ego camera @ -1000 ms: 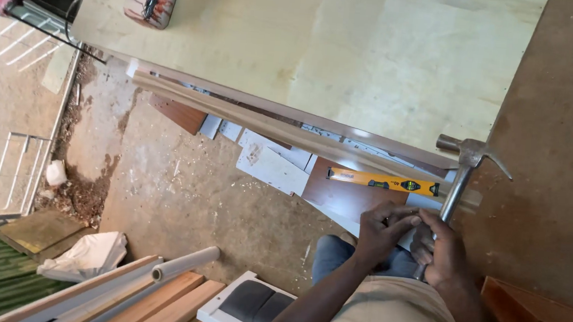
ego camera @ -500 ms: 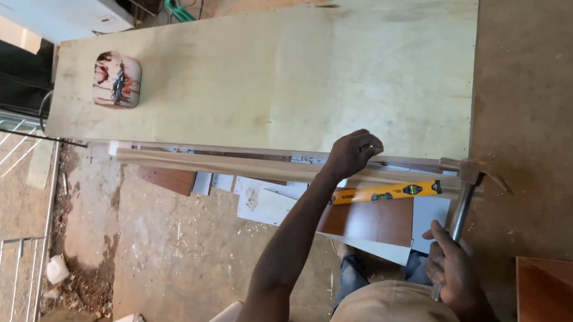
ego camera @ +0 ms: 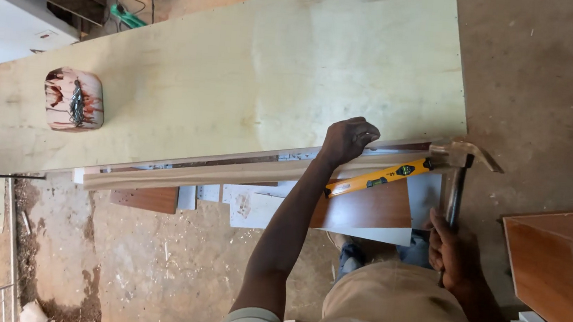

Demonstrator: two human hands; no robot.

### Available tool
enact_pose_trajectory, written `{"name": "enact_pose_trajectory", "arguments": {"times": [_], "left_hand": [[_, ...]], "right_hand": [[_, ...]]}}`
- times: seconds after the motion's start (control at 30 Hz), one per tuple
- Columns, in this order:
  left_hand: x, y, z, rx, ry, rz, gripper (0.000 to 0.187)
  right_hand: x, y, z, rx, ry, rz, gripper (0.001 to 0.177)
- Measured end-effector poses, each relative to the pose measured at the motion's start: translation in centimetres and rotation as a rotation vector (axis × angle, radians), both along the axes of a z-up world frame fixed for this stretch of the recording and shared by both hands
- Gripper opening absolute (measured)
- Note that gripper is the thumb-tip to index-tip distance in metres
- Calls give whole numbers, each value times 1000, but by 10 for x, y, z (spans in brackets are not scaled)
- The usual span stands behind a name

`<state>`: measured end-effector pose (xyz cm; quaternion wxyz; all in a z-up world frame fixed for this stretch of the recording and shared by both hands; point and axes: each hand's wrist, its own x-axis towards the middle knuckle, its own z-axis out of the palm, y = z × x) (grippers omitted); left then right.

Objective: Hammering nails into a wooden board to attach a side panel and checking the alignment with a level

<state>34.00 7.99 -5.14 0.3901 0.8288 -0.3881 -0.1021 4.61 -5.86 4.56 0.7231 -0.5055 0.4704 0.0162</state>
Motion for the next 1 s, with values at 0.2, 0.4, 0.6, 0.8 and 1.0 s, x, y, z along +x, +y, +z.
{"name": "enact_pose_trajectory", "arguments": {"times": [0.2, 0.4, 0.6, 0.8, 1.0], "left_hand": [[3, 4, -2, 35, 19, -41, 11], [2, 5, -6, 3, 22, -33, 11], [-1, 6, -13, -27, -28, -41, 12], [-7, 7, -19, -92, -27, -5, 15], [-5, 5, -24, -144, -64, 5, 17]], "right_hand": [[4, 15, -8, -47, 12, 18, 45], [17, 20, 2, -89, -8, 114, 52], [37, 21, 2, -66, -35, 153, 61], [47, 19, 5, -78, -24, 229, 62], [50, 11, 1, -114, -38, 262, 64]]}}
